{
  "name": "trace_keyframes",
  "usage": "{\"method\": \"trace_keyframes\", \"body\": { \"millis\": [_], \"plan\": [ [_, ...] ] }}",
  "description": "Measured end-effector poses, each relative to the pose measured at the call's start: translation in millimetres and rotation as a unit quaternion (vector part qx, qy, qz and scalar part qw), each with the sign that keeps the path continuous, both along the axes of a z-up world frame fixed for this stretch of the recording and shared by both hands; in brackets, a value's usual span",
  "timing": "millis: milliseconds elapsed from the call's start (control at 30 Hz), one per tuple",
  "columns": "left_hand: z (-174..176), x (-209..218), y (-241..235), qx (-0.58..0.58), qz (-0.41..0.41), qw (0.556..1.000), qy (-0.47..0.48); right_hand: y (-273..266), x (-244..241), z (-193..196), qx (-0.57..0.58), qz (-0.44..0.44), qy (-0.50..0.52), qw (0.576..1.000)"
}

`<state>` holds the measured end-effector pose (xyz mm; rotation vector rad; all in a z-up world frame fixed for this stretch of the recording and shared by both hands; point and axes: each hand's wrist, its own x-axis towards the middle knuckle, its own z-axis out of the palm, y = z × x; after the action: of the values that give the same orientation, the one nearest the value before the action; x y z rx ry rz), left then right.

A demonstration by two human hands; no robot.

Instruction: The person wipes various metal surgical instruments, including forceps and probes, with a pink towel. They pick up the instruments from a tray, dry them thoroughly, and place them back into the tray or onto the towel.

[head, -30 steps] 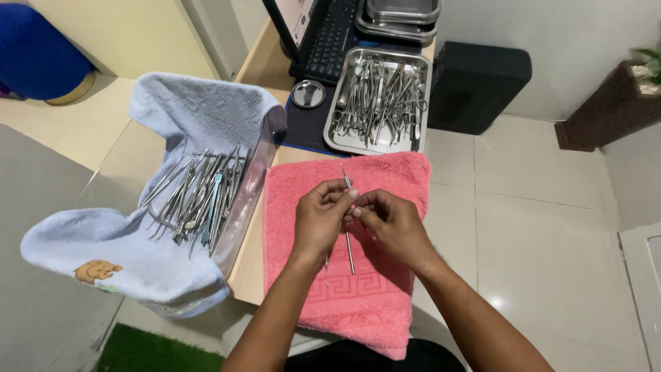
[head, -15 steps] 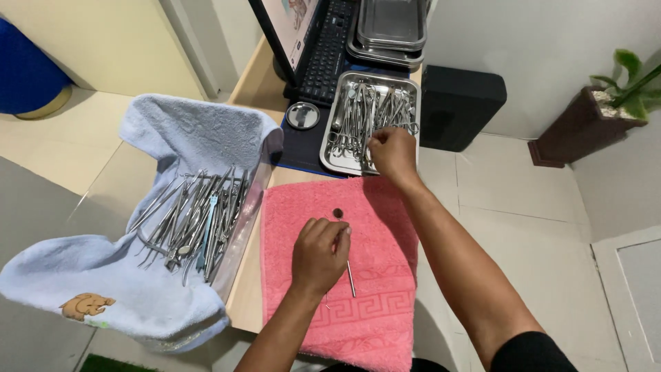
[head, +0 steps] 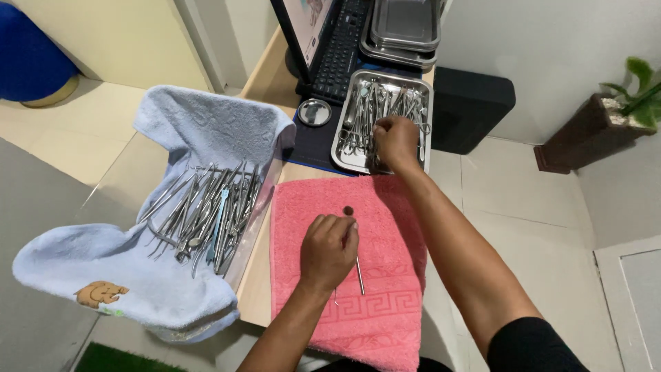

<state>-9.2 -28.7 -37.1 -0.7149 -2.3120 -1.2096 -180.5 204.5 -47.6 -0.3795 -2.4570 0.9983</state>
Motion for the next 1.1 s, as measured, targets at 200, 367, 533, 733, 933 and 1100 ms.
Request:
{"method": "trace_keyframes", "body": {
  "millis": [200, 367, 533, 733, 933, 1100],
  "plan": [
    [-7, 0, 0, 0.091, 0.102, 0.986, -0.095, -47, 131, 57, -0.01, 0.125, -0.045, 0.991],
    [-14, -2, -2, 0.113, 0.109, 0.979, -0.133, -92, 211, 45, -0.019, 0.215, -0.179, 0.96],
    [-7, 3, -2, 0.111, 0.093, 0.976, -0.16, -91, 221, 17, 0.002, 0.191, -0.145, 0.971],
    [1, 7, 0, 0.131, 0.08, 0.982, -0.113, -78, 226, 26, -0.123, 0.141, -0.091, 0.978],
    [9, 20, 17, 0.169, -0.07, 0.917, -0.354, -71, 236, 32, -0.125, 0.133, -0.036, 0.983],
    [-10, 7, 18, 0.291, -0.134, 0.818, -0.478, -57, 232, 33, -0.095, 0.223, -0.012, 0.97]
  ]
}}
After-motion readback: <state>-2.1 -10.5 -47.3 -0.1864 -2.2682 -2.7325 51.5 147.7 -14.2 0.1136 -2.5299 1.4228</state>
